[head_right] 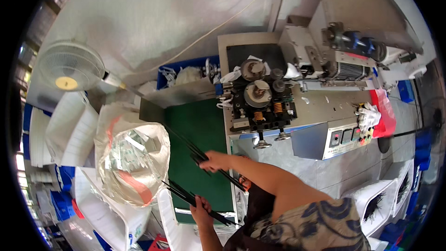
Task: The person gathers bundles of black straws from a large white bin, carries them to a packaging machine, and places them onto the intake belt. They also collect individually wrapped straws from the machine output and place them into a separate white plastic bin, occasionally rearranging straws inside a large storage bag.
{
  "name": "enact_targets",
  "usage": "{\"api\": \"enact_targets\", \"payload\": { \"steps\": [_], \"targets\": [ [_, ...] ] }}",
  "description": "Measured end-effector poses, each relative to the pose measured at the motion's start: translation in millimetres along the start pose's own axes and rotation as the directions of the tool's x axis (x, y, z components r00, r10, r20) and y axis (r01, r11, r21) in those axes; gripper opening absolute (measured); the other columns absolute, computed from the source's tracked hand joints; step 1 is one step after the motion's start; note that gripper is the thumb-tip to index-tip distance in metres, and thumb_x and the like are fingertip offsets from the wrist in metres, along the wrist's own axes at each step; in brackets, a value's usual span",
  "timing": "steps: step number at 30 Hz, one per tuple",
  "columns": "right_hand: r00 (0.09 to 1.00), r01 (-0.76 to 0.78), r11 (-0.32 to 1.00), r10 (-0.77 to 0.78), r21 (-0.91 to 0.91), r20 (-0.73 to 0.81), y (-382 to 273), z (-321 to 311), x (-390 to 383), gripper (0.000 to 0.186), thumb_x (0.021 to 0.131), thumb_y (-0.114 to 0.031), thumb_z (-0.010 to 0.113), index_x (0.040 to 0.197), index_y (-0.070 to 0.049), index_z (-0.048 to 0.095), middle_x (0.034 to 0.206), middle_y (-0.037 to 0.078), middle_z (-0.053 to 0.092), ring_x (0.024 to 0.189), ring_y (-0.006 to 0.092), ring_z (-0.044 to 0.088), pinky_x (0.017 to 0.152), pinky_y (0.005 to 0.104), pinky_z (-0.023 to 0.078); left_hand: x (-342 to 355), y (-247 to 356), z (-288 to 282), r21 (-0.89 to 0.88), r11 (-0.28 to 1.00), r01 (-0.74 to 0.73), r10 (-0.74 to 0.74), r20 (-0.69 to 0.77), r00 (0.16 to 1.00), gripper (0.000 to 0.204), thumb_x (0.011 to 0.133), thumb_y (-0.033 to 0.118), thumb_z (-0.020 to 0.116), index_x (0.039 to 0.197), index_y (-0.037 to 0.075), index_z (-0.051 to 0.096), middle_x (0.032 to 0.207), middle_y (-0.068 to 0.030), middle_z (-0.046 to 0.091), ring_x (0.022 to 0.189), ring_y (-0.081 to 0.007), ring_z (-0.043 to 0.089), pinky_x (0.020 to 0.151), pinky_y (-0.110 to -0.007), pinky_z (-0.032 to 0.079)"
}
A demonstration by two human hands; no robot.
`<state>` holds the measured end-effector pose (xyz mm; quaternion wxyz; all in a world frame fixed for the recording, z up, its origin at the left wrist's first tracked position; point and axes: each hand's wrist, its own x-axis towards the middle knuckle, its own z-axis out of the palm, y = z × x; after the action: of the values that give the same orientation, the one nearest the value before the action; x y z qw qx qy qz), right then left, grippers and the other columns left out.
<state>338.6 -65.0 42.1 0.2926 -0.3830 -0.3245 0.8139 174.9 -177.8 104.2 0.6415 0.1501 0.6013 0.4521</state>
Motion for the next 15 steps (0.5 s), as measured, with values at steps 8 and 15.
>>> {"api": "enact_targets", "payload": {
  "steps": [8, 15],
  "targets": [
    [0.956, 0.097, 0.989, -0.123, -0.109, -0.267, -63, 67, -190, 0.011, 0.081, -0.016, 0.047, 0.086, -0.006, 0.048, 0.060, -0.001, 0.045, 0.044, 0.0055, 0.038, 0.040, 0.0195, 0.030, -25, 57, 121, 0.122, 0.992, 0.032, -0.088, 0.491, 0.867, 0.027, 0.085, 0.030, 0.044, 0.077, 0.005, 0.048, 0.061, 0.0004, 0.040, 0.047, -0.0071, 0.036, 0.037, -0.019, 0.026],
    [0.803, 0.352, 0.933, -0.344, -0.079, -0.487, -72, 72, -289, 0.015, 0.082, -0.013, 0.041, 0.095, -0.007, 0.047, 0.064, 0.000, 0.048, 0.052, 0.0052, 0.040, 0.046, 0.0194, 0.033, -83, 40, 200, 0.122, 0.992, 0.029, -0.114, 0.782, 0.613, 0.028, 0.085, 0.028, 0.045, 0.088, 0.002, 0.052, 0.080, -0.0082, 0.056, 0.048, -0.0072, 0.037, 0.043, -0.019, 0.033]
  ]
}}
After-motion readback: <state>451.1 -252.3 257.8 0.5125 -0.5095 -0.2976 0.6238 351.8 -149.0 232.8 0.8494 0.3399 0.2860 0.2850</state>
